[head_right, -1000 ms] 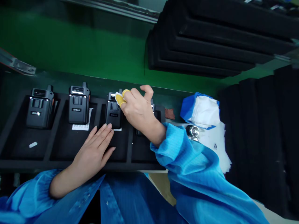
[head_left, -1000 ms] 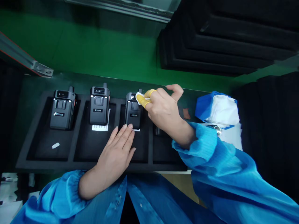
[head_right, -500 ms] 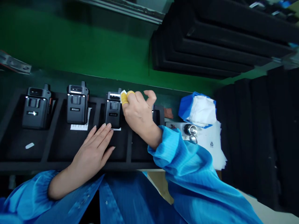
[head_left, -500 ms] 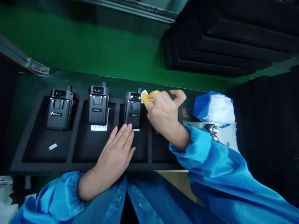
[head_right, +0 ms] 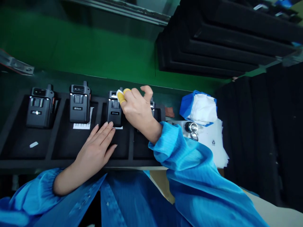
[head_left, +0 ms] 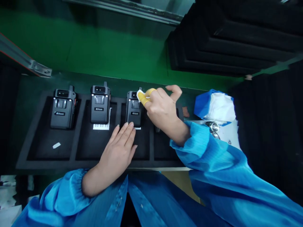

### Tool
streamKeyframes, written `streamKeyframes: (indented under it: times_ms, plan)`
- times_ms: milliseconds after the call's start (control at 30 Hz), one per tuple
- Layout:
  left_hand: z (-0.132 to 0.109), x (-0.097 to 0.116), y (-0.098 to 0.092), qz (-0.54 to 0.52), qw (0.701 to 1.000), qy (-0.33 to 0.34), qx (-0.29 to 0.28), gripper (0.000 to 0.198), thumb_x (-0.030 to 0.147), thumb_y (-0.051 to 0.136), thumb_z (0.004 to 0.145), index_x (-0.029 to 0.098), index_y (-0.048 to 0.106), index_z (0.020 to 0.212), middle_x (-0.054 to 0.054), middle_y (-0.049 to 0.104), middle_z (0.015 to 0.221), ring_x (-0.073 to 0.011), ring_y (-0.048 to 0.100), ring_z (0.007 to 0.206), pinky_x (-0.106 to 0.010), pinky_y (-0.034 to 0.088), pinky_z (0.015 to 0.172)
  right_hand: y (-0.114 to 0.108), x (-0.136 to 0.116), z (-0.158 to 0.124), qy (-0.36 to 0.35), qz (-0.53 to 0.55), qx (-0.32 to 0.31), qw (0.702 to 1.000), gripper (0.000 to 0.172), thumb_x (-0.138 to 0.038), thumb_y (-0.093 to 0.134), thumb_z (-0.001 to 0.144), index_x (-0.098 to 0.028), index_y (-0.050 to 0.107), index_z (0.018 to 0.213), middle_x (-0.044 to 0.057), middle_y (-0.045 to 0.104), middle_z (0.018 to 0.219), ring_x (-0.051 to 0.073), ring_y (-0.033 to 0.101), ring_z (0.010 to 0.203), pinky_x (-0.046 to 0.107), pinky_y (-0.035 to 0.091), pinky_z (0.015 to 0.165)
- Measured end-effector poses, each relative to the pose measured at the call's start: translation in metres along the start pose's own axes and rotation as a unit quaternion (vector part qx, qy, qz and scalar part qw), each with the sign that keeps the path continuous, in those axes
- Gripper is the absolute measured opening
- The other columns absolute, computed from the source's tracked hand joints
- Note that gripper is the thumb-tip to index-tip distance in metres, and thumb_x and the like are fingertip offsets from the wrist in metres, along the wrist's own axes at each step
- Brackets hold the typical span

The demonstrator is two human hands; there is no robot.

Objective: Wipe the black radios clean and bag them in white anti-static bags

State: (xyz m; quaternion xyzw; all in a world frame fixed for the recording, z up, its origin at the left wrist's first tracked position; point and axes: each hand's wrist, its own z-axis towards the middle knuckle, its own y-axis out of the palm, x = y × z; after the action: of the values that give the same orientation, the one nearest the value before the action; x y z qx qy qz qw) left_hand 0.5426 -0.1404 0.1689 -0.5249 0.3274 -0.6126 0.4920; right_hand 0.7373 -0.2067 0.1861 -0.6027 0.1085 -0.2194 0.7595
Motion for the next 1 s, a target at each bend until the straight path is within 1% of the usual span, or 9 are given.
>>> streamKeyframes:
  times_ms: [100, 200, 300, 433, 567, 733, 833, 933, 1000]
  plan:
    - [0.0, -0.001, 0.001, -0.012, 1.0, 0.002, 0.005, 0.043, 0.019, 0.045, 0.094, 0.006, 0.053, 0.134, -0.019, 0.056, 0.139, -0.0308, 0.051, 0.132, -0.052, 0.041, 0.112, -0.004, 0.009, -0.011, 0.04, -0.023, 0.016, 0.999, 0.044, -0.011, 0.029, 0.096, -0.02, 0.067, 0.075, 0.002, 0.06, 0.083, 0.016, 0.046, 0.086, 0.044, 0.019, 0.094]
    - [0.0, -0.001, 0.001, -0.007, 1.0, 0.006, 0.005, 0.041, 0.02, 0.045, 0.095, 0.004, 0.055, 0.131, -0.02, 0.055, 0.14, -0.0308, 0.052, 0.131, -0.05, 0.041, 0.112, -0.011, 0.002, -0.022, 0.049, -0.032, 0.032, 0.998, 0.044, -0.011, 0.03, 0.096, -0.02, 0.067, 0.074, 0.003, 0.06, 0.082, 0.017, 0.046, 0.085, 0.044, 0.017, 0.093]
    - [-0.001, -0.001, 0.002, -0.011, 1.0, -0.001, -0.001, 0.041, 0.02, 0.044, 0.094, 0.003, 0.055, 0.131, -0.021, 0.054, 0.14, -0.0314, 0.051, 0.132, -0.051, 0.039, 0.113, -0.014, -0.018, -0.031, -0.008, -0.009, 0.021, 1.0, 0.038, -0.01, 0.037, 0.093, -0.023, 0.069, 0.077, 0.002, 0.06, 0.081, 0.017, 0.044, 0.084, 0.043, 0.017, 0.091]
    - [-0.001, -0.001, 0.003, -0.012, 1.0, -0.007, -0.007, 0.043, 0.022, 0.042, 0.096, 0.005, 0.053, 0.134, -0.02, 0.054, 0.14, -0.0311, 0.048, 0.135, -0.053, 0.037, 0.114, -0.01, -0.034, -0.036, -0.087, 0.029, -0.003, 0.996, 0.036, -0.009, 0.043, 0.09, -0.023, 0.068, 0.069, 0.002, 0.062, 0.083, 0.017, 0.044, 0.083, 0.041, 0.016, 0.09]
    - [-0.001, -0.001, 0.001, 0.011, 1.0, 0.003, -0.001, 0.041, 0.022, 0.043, 0.096, 0.002, 0.056, 0.129, -0.021, 0.054, 0.14, -0.03, 0.051, 0.132, -0.049, 0.04, 0.113, -0.005, -0.027, -0.044, -0.064, -0.031, 0.001, 0.997, 0.034, -0.009, 0.042, 0.09, -0.024, 0.07, 0.077, 0.001, 0.062, 0.079, 0.017, 0.044, 0.083, 0.04, 0.016, 0.093]
    - [0.0, -0.003, 0.001, 0.008, 1.0, 0.012, 0.004, 0.04, 0.022, 0.042, 0.096, 0.002, 0.057, 0.128, -0.021, 0.053, 0.141, -0.031, 0.05, 0.133, -0.05, 0.041, 0.111, -0.015, 0.016, -0.074, 0.037, -0.111, 0.063, 0.991, 0.033, -0.01, 0.039, 0.085, -0.02, 0.066, 0.068, 0.002, 0.061, 0.077, 0.016, 0.046, 0.078, 0.04, 0.021, 0.088]
    - [-0.002, -0.006, 0.002, -0.011, 1.0, 0.024, 0.014, 0.041, 0.022, 0.045, 0.095, 0.002, 0.055, 0.129, -0.023, 0.052, 0.142, -0.0338, 0.049, 0.133, -0.054, 0.04, 0.111, -0.031, 0.06, -0.103, 0.169, -0.144, 0.096, 0.97, 0.029, -0.009, 0.04, 0.079, -0.02, 0.065, 0.07, 0.004, 0.059, 0.078, 0.018, 0.046, 0.078, 0.042, 0.023, 0.085]
    - [-0.005, -0.011, 0.001, -0.041, 0.997, 0.04, 0.05, 0.046, 0.024, 0.05, 0.094, 0.005, 0.049, 0.136, -0.024, 0.052, 0.142, -0.035, 0.05, 0.133, -0.055, 0.039, 0.111, -0.046, 0.1, -0.135, 0.288, -0.179, 0.096, 0.936, 0.025, -0.011, 0.041, 0.077, -0.019, 0.063, 0.069, 0.005, 0.057, 0.081, 0.018, 0.045, 0.077, 0.043, 0.023, 0.082]
    - [-0.008, -0.017, -0.003, -0.052, 0.995, 0.044, 0.072, 0.053, 0.025, 0.053, 0.093, 0.009, 0.043, 0.142, -0.022, 0.051, 0.143, -0.0356, 0.048, 0.134, -0.057, 0.037, 0.113, -0.051, 0.116, -0.153, 0.316, -0.186, 0.072, 0.928, 0.024, -0.011, 0.042, 0.077, -0.018, 0.063, 0.069, 0.005, 0.057, 0.081, 0.018, 0.044, 0.077, 0.042, 0.023, 0.081]
